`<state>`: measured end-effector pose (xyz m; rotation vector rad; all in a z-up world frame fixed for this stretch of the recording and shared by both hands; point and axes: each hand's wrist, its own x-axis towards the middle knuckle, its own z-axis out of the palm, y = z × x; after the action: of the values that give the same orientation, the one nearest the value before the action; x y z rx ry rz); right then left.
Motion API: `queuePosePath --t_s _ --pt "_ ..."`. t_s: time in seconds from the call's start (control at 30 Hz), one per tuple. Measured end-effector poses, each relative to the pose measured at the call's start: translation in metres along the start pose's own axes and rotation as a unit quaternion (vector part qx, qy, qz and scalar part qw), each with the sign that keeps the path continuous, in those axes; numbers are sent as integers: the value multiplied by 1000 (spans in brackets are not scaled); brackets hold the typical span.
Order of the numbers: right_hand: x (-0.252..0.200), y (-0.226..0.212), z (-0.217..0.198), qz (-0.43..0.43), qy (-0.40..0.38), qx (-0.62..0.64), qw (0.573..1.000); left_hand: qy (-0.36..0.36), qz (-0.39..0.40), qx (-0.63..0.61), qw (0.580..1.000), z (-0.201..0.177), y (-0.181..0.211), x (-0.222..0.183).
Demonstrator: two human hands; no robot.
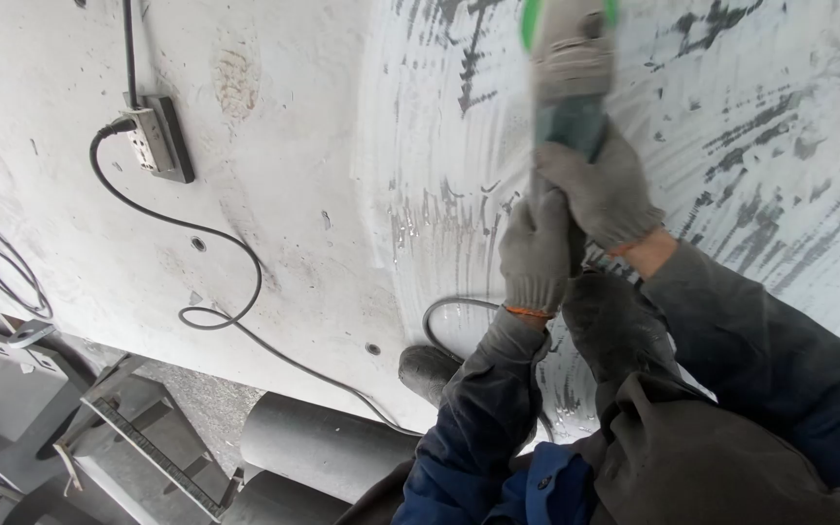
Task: Sanding the white exterior surface of a large industrial vessel using a handheld angle grinder.
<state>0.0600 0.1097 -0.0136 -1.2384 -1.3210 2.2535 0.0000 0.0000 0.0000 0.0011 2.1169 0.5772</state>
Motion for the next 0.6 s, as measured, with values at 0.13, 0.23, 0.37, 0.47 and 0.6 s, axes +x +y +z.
queuePosePath --t_s 0.13,0.23,0.37,0.47,0.6 --pt "-11 6 -28 -44 80 68 993 -32 202 22 979 13 14 -8" --pt "3 -3 -2 -45 46 57 996 -17 102 4 995 0 13 -2" --pt "26 -2 48 20 -66 -61 996 -5 -25 -269 963 -34 -11 5" --pt "30 0 56 -1 -59 -186 981 37 -12 -253 967 -33 -16 10" --pt "4 -6 3 28 -27 -38 999 -11 -8 -113 993 -7 15 -12"
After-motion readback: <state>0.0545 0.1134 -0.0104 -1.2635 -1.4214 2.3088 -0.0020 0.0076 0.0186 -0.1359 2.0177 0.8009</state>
